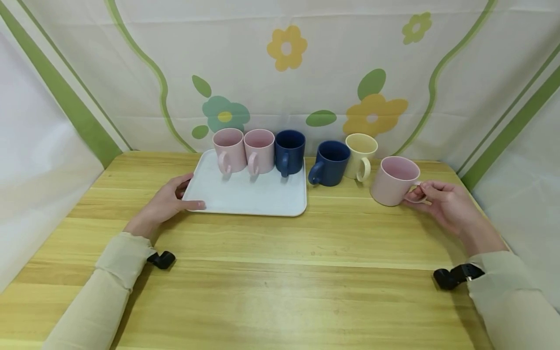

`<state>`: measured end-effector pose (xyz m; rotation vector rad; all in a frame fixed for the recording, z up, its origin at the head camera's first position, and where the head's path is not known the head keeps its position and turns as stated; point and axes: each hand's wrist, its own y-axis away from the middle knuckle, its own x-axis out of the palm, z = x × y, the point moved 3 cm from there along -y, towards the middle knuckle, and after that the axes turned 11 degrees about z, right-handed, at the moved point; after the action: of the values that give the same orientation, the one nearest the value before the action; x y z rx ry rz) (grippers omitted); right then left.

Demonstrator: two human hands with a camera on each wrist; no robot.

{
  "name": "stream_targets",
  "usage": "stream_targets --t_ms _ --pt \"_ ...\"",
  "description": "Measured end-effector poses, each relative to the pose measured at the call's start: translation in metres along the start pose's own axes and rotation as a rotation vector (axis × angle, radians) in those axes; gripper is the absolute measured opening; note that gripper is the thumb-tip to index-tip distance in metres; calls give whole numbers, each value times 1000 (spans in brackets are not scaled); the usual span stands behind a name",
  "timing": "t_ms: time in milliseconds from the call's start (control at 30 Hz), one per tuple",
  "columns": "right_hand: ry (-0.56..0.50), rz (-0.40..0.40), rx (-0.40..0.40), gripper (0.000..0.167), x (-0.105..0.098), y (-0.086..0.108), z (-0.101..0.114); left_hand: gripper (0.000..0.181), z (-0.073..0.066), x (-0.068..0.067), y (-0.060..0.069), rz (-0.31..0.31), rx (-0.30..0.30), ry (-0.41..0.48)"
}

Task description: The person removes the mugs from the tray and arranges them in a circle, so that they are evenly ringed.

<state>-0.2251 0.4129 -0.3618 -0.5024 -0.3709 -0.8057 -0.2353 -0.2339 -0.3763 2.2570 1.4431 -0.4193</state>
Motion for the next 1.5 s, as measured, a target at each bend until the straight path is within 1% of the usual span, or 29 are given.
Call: stream_targets --t_ms 67,167,267,533,667,900,1167,1333,1500 --pt "19 -39 10 44 -3 -1 0 100 0 0 0 0 -1 3" --pt "77 -110 28 39 -5 -3 0 100 0 0 0 -3 -3 1" --pt "99 -159 42 37 -6 -6 0 99 0 1 1 -1 -6 7" --pt "107 -273 75 37 -12 -12 1 104 1 2 -1 1 -31 23" --pt "83 -289 78 36 -13 -16 3 105 2 2 -1 -7 -32 19" --pt "74 -318 92 34 -13 -21 5 105 3 1 -2 -10 -22 12" --pt "36 -331 96 37 -13 -28 3 103 2 1 0 -10 -15 13" --pt "85 -372 94 35 -15 -29 2 103 1 1 0 -9 -12 11" --pt "164 -445 107 27 -15 -30 2 102 1 1 0 -8 -16 12"
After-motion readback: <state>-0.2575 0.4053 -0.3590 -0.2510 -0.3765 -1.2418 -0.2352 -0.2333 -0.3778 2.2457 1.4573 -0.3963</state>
